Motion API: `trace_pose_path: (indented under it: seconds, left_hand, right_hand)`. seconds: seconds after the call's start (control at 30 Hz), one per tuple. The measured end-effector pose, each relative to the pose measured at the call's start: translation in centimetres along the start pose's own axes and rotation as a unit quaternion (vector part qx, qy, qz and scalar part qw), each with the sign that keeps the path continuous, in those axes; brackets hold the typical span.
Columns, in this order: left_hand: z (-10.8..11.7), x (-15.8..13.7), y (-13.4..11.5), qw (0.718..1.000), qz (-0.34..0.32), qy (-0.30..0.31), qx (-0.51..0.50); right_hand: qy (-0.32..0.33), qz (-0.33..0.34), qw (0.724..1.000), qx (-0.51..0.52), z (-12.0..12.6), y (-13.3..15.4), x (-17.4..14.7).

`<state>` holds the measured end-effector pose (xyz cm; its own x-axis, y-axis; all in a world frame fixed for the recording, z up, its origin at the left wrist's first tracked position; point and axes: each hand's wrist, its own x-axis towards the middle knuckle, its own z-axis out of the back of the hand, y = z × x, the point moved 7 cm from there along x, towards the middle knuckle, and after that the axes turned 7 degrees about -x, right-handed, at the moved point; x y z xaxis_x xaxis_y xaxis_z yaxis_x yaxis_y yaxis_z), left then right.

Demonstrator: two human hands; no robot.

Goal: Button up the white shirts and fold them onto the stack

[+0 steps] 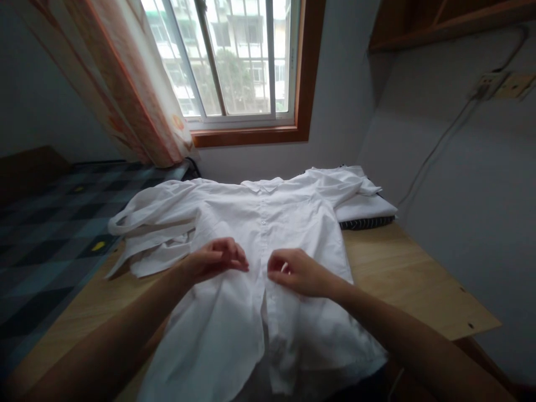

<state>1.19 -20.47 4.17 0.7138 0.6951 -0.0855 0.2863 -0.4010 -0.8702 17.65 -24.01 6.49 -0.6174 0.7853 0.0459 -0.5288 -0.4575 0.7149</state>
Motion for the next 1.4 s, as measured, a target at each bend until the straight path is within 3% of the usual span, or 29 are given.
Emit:
trace_pose_path:
  seconds: [0.07,0.17,0.27,0.33,0.4,0.53,0.67,0.8,0.87,0.97,1.07,1.17,1.3,1.4]
  left_hand:
    - [2.5,1.4,-0.1,0.986,-0.015,-0.161,0.043]
    - [4.9,2.8,0.7,0.928,-0.032,-0.366,0.067]
    - [5.8,3.1,1.7,0.878,-0.099,-0.467,0.038]
    - [5.9,3.1,2.0,0.866,-0.148,-0.473,0.06]
    - [5.6,3.1,1.8,0.864,-0.163,-0.452,0.151]
    - [3.8,3.8,1.5,0.825,-0.111,-0.338,0.438]
    - [1.3,4.4,2.0,0.771,-0.063,-0.24,0.587]
    - [0.5,4.8,2.0,0.717,0.004,-0.262,0.646]
    - [0.8,5.1,2.1,0.709,0.048,-0.273,0.649]
    - [1.3,5.4,2.1,0.715,0.089,-0.265,0.641]
    - [1.8,5.6,1.8,0.741,0.07,-0.263,0.614]
    - [2.4,5.6,1.7,0.797,0.041,-0.264,0.541]
    - [3.5,5.4,3.2,0.89,0.078,-0.269,0.361]
    - [3.7,5.2,4.2,0.923,0.097,-0.28,0.244]
  right_hand:
    - [-0.076,-0.052,0.989,-0.116,0.7,-1.0,2.3]
    - [-0.085,-0.088,0.955,-0.269,-0.6,-1.5,5.1]
    - [-0.061,-0.13,0.917,-0.373,-2.4,-2.4,6.4]
    - [-0.058,-0.153,0.9,-0.404,-2.8,-3.0,6.5]
    - [-0.067,-0.167,0.893,-0.413,-2.6,-3.5,6.3]
    - [-0.079,-0.192,0.899,-0.386,-1.3,-5.0,5.9]
    - [-0.106,-0.242,0.923,-0.278,-0.1,-7.1,5.7]
    - [-0.13,-0.252,0.941,-0.185,0.2,-8.2,5.5]
    - [-0.128,-0.248,0.952,-0.128,-0.1,-8.5,5.4]
    - [-0.106,-0.246,0.963,0.012,-1.2,-9.3,5.2]
    - [-0.116,-0.212,0.967,0.085,-1.9,-9.3,5.3]
    - [-0.139,-0.186,0.969,0.081,-2.0,-8.8,5.3]
    - [-0.157,-0.187,0.967,0.069,-2.0,-8.3,5.2]
    - [-0.17,-0.179,0.968,0.048,-1.8,-7.8,5.1]
